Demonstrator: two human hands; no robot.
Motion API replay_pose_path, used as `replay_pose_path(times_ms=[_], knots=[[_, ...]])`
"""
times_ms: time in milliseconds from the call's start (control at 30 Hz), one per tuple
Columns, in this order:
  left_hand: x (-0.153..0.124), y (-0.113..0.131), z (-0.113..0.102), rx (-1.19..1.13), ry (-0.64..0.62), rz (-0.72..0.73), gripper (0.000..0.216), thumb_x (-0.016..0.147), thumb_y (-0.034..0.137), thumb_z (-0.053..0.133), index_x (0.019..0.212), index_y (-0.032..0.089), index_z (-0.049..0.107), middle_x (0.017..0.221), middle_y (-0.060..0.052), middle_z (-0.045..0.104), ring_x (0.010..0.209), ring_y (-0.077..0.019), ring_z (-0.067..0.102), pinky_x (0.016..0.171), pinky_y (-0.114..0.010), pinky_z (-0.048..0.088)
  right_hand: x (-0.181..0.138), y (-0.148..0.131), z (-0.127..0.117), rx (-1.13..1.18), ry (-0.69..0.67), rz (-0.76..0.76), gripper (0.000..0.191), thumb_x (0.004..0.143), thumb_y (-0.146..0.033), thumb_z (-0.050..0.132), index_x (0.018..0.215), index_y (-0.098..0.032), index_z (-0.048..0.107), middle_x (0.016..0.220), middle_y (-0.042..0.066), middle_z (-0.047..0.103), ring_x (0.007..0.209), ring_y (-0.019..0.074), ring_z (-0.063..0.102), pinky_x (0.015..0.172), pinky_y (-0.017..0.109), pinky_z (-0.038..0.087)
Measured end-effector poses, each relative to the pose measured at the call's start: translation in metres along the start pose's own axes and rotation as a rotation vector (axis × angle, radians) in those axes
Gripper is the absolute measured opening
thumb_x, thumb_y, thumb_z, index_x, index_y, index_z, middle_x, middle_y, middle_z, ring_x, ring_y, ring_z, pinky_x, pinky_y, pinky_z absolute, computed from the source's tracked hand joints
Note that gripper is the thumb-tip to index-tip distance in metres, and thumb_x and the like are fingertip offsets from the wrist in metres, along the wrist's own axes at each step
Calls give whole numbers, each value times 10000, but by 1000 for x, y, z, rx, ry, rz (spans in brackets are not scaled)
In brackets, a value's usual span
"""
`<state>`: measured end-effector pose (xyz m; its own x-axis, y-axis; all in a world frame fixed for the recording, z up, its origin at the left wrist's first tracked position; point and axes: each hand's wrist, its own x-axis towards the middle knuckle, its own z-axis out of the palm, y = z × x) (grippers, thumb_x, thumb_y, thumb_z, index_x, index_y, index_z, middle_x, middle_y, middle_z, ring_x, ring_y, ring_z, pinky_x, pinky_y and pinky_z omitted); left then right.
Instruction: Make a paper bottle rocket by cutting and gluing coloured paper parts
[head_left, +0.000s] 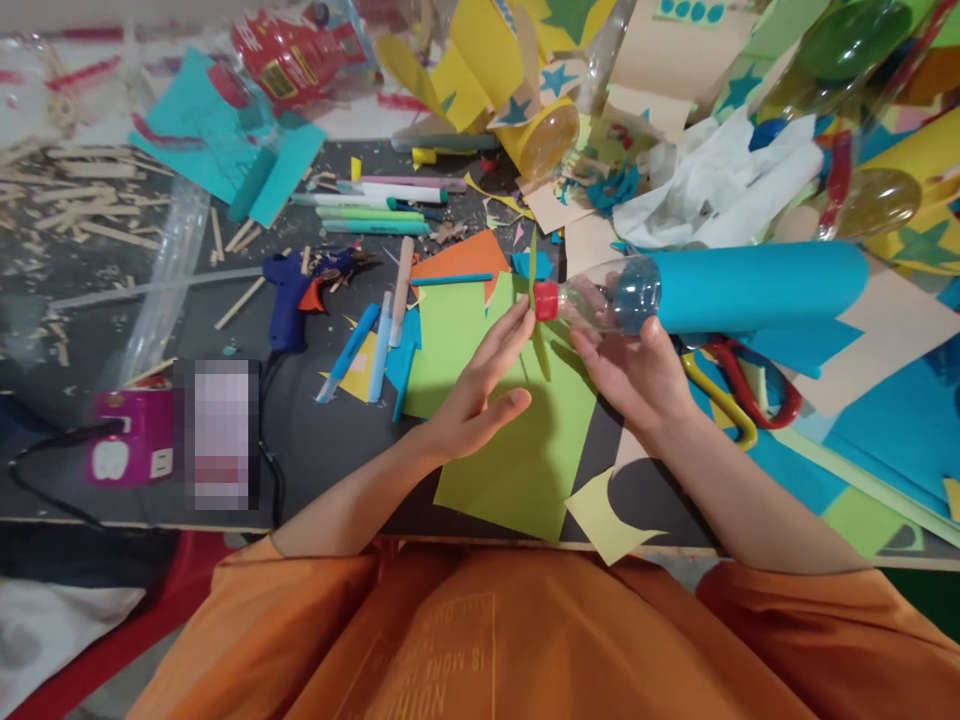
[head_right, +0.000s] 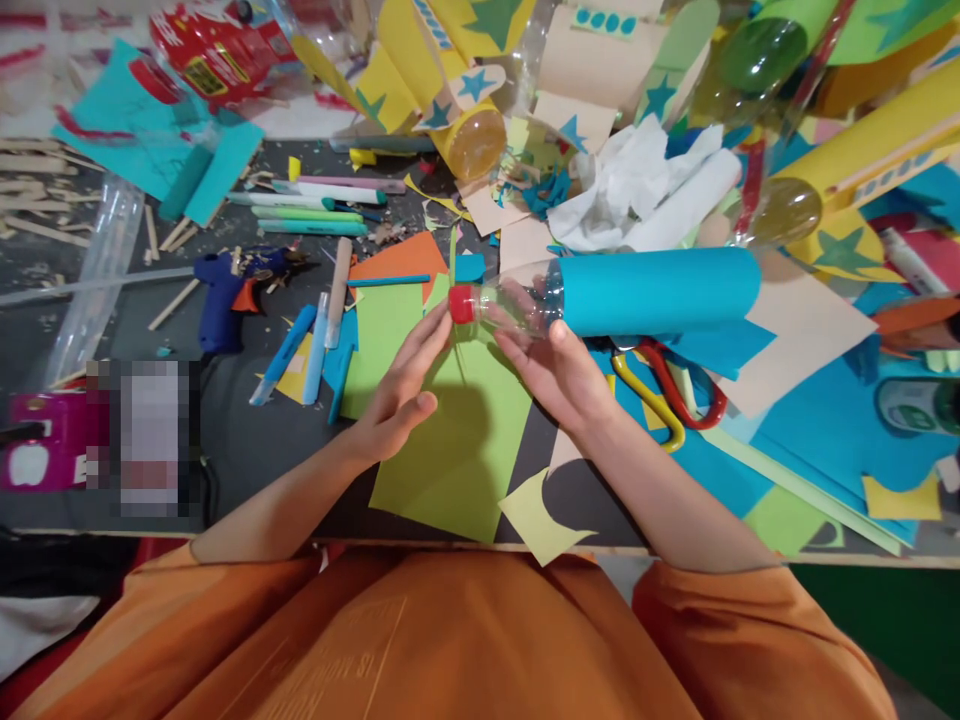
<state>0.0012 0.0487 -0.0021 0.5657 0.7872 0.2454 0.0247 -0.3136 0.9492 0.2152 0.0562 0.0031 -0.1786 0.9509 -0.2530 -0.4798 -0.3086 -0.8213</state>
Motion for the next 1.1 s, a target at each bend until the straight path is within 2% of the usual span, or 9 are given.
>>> replay_pose_path(times_ms=[200, 400, 533, 667, 833, 900, 967, 1033, 1100], knots=[[2, 3, 0, 308, -28, 166, 659, 1024, 528, 336, 1607, 351, 83, 1688, -75, 122, 1551, -332, 196, 1236, -515, 310, 2, 0, -4, 49, -13, 16, 469, 685, -666, 761, 1061, -398, 678, 1375, -60, 649, 1346, 227, 566, 1151, 438, 465], [0, 2, 4, 453, -29, 162, 664, 1033, 512, 293, 1597, 379, -31, 1632, -129, 178, 1520, -333, 272, 1191, -528, 377, 3, 0, -6, -21, -53, -20, 540, 690, -739, 699, 1089, -377, 659, 1410, -16, 623, 1368, 265, 540, 1125, 510, 482], [-1, -1, 4, 449, -41, 160, 653, 1031, 476, 344, 1598, 384, 35, 1663, -118, 124, 1545, -352, 202, 1196, -543, 369, 6, 0, -7, -184, -92, -95, 571, 768, -793, 556, 1150, -376, 635, 1408, 6, 618, 1361, 277, 545, 1042, 531, 554], [-1, -1, 3, 385, 23, 184, 607, 1030, 441, 397, 1586, 338, 177, 1646, -119, 222, 1535, -309, 257, 1204, -496, 377, 7, -2, -4, -260, -84, -107, 615, 781, -824, 495, 1173, -369, 629, 1390, 26, 629, 1348, 283, 557, 1016, 530, 568], [-1, 1, 2, 204, 235, 75, 358, 1027, 412, 433, 1347, 269, 508, 1444, -127, 540, 1379, -268, 509, 1111, -459, 480, 4, -6, 4, -140, -46, -30, 613, 660, -777, 684, 1113, -365, 676, 1320, 8, 686, 1317, 290, 586, 1118, 519, 482], [-1, -1, 1, 84, 328, 19, 365, 1011, 436, 470, 1332, 264, 492, 1413, -127, 564, 1321, -261, 563, 1077, -447, 505, 2, -7, 7, -87, -45, 21, 615, 603, -745, 752, 1063, -339, 704, 1209, 23, 742, 1252, 309, 635, 1123, 518, 474], [0, -4, -1, -42, 356, -45, 487, 976, 492, 529, 1402, 289, 408, 1433, -131, 548, 1261, -257, 608, 1029, -434, 537, 1, -7, 9, -55, -45, 45, 597, 585, -708, 790, 1037, -323, 717, 1082, 29, 780, 1178, 320, 678, 1095, 526, 498], [3, -5, -3, -162, 320, -102, 625, 940, 548, 567, 1464, 316, 318, 1386, -128, 588, 1145, -242, 668, 943, -417, 576, 0, -6, 11, -40, -46, 40, 580, 581, -684, 808, 1020, -314, 722, 987, 28, 793, 1117, 326, 707, 1043, 532, 537], [5, -5, -5, -262, 261, -123, 690, 911, 540, 621, 1477, 321, 294, 1239, -101, 672, 1003, -213, 702, 844, -379, 594, -1, -6, 11, -54, -44, 29, 556, 595, -679, 805, 985, -290, 728, 921, 36, 792, 1051, 329, 730, 982, 529, 575]])
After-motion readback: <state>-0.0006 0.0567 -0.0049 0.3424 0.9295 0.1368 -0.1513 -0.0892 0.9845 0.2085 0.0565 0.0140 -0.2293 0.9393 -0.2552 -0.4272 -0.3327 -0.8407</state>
